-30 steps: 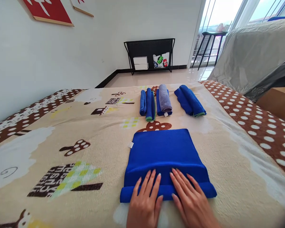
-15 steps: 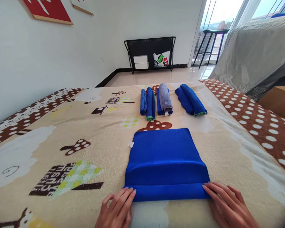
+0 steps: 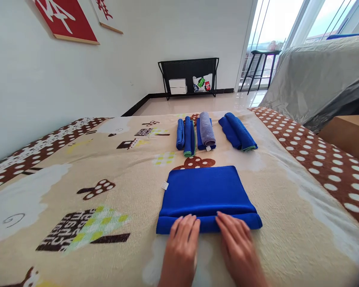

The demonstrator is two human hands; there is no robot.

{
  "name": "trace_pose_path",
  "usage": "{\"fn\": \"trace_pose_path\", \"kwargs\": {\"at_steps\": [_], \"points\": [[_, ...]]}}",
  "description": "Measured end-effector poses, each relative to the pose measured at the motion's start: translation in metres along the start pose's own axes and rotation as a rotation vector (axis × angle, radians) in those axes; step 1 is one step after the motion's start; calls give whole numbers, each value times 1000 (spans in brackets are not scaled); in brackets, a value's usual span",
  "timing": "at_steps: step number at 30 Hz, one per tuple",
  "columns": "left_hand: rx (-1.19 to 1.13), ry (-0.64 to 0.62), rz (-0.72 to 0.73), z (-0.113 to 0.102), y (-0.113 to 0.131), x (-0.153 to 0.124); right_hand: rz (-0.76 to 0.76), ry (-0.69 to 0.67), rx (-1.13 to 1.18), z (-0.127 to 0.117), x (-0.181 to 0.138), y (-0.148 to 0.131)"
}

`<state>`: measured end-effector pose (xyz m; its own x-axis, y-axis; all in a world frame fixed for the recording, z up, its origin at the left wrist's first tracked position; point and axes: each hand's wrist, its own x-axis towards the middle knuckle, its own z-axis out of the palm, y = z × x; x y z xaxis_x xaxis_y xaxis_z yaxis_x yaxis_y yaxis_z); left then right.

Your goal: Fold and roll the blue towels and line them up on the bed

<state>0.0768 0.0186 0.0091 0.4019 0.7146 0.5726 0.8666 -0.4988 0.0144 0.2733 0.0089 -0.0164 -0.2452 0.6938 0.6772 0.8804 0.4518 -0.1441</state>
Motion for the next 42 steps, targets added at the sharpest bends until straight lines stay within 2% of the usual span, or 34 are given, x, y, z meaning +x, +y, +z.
{"fn": "trace_pose_path", "kwargs": {"at_steps": [3,6,9,11,13,15,17,19,22,24,27,29,31,33,38,40,42], "points": [[-9,-37,110,13,-7,-9,-134,-123,17,9,-5,-1],[55,-105,47,9,-39,-29,-89,-235,-52,-4,-22,32],[153,-111,-37,-3,-57,-42,-3,-222,-118,-20,-30,55],[187,-86,-58,-5,-46,-38,33,-188,-138,-20,-24,47],[145,-75,-3,0,-23,-25,13,-195,-90,-12,-9,24],[73,-110,82,9,-3,-11,-21,-254,-7,-1,7,2],[44,-160,104,17,0,-4,-22,-326,38,6,13,-2],[74,-204,42,17,-18,-7,30,-347,-6,3,8,16],[150,-190,-75,7,-53,-20,124,-315,-134,-12,-11,58],[181,-147,-107,0,-58,-23,159,-279,-195,-19,-17,69],[124,-127,-18,2,-27,-7,140,-247,-184,-14,-6,42],[44,-187,76,10,0,10,88,-279,-97,-3,9,13],[-3,-274,105,18,12,21,66,-328,-28,8,20,-5],[13,-343,48,21,2,19,94,-349,-39,12,20,-1],[161,-356,-222,7,-70,-18,202,-304,-171,-5,-9,62],[205,-317,-267,0,-77,-24,206,-278,-196,-12,-12,72],[237,-237,-265,-3,-63,-17,193,-242,-195,-13,-5,61]]}}
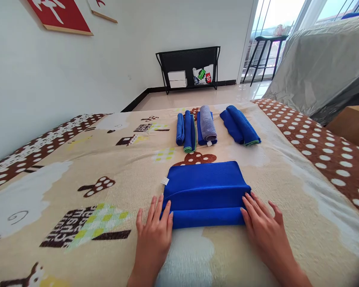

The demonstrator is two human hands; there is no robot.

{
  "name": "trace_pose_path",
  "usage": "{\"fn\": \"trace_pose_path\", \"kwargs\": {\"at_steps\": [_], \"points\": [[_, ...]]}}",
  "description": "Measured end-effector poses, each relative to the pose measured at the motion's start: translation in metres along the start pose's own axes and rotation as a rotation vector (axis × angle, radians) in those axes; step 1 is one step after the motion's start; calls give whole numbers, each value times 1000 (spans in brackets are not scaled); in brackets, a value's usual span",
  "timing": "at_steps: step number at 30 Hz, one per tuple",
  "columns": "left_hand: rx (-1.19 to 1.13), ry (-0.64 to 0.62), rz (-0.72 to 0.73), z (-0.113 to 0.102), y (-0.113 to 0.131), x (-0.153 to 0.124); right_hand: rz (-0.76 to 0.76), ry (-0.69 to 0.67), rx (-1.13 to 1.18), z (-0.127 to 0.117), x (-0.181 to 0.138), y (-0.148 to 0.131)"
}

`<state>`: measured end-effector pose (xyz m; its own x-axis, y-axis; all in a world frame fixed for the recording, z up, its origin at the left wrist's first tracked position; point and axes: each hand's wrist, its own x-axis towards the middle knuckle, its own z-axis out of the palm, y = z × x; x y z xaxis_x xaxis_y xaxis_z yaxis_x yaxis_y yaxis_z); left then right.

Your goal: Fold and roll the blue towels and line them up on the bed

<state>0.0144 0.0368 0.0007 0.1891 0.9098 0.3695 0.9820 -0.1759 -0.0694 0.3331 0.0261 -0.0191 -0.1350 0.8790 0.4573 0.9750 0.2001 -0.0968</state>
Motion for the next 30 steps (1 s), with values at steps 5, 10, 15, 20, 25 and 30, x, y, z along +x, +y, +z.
{"fn": "trace_pose_path", "kwargs": {"at_steps": [5,10,15,20,25,30], "points": [[-191,5,313,-13,70,19,-148,-105,158,3,24,-65],[-171,-151,229,3,30,15,-25,-128,113,17,17,-29],[-91,-130,-26,9,-37,-6,19,-54,-16,10,-5,24],[-165,39,87,-10,14,8,-96,-3,50,-3,13,-30],[-294,-145,359,-8,59,33,-205,-185,212,10,35,-75],[-208,-187,116,13,0,27,-33,-173,102,23,18,-3]]}}
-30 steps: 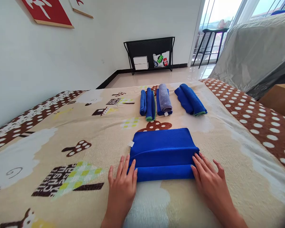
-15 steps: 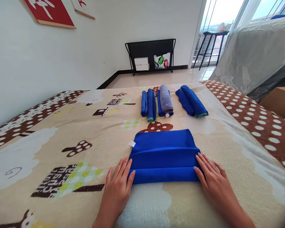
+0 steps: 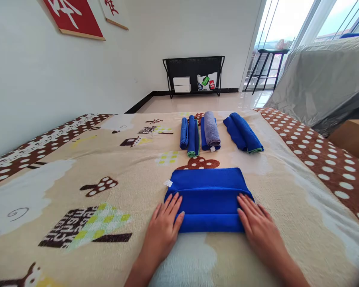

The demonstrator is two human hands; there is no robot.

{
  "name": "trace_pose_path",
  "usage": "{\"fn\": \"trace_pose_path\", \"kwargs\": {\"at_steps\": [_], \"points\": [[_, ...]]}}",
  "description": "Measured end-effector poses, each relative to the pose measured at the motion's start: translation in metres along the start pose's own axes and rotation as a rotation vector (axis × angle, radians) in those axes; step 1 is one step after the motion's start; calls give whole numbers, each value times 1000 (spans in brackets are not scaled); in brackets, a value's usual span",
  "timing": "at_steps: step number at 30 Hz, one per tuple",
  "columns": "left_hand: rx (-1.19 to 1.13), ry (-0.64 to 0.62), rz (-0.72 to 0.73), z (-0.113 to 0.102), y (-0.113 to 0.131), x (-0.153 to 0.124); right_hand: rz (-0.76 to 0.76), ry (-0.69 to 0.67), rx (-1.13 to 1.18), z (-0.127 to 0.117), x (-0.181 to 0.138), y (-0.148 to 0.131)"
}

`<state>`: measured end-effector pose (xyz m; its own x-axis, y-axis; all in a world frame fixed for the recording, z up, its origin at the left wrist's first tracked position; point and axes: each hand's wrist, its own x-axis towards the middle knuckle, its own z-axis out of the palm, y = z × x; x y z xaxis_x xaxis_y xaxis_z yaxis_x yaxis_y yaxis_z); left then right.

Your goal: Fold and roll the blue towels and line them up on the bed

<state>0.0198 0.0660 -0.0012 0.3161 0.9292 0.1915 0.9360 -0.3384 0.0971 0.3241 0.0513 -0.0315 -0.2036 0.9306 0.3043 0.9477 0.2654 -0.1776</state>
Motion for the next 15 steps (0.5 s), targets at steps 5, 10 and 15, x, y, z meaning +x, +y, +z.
{"fn": "trace_pose_path", "kwargs": {"at_steps": [5,10,15], "points": [[65,170,9,-9,-32,-26,-34,2,-19,-14,-22,53],[-14,301,189,-26,-9,-43,-183,149,19,-36,-37,40],[-18,271,159,-10,12,-40,-181,143,8,-27,-34,23]]}}
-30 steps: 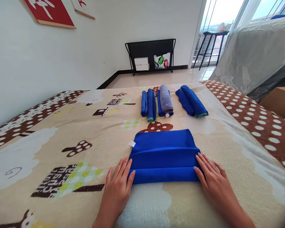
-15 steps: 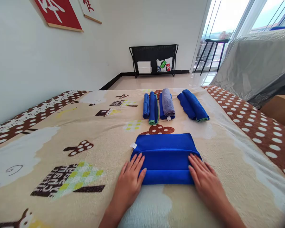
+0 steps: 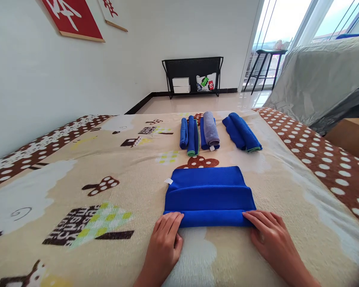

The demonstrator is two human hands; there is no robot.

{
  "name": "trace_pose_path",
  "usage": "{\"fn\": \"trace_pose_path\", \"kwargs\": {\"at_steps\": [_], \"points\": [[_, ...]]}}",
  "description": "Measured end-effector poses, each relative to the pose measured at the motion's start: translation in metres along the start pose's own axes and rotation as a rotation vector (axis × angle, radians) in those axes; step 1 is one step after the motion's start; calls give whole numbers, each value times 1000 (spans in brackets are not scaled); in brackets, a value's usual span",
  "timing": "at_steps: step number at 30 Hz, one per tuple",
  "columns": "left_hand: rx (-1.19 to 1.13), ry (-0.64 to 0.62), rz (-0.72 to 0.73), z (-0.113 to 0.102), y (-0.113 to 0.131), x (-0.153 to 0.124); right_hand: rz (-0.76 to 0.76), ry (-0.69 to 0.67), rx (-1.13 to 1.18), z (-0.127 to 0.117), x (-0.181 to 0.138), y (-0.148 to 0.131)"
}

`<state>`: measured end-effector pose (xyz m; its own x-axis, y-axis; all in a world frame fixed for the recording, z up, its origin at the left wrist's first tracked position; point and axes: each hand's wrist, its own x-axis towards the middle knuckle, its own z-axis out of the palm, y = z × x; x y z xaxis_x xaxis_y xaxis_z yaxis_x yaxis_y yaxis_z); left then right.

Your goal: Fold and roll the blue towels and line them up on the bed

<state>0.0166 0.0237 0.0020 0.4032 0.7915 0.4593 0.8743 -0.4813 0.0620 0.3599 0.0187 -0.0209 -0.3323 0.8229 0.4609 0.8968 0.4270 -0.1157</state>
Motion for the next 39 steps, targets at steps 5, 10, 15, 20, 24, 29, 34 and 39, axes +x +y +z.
{"fn": "trace_pose_path", "kwargs": {"at_steps": [5,10,15,20,24,29,34,39], "points": [[-6,-52,-82,5,0,26,142,-51,35,6,29,-6],[-12,-173,-77,-24,2,28,136,-156,89,-17,28,-10],[18,-185,-64,-16,35,16,130,-81,-15,-12,18,-55],[-131,-192,81,5,59,22,-76,-5,59,11,31,-90],[5,-144,22,0,16,-1,9,-45,-1,9,11,-48],[148,55,-132,0,23,-7,72,50,-41,7,8,-54],[37,-44,16,13,60,17,-27,-45,62,17,34,-92],[151,-62,-135,6,5,-5,134,-25,-121,7,5,-27]]}}
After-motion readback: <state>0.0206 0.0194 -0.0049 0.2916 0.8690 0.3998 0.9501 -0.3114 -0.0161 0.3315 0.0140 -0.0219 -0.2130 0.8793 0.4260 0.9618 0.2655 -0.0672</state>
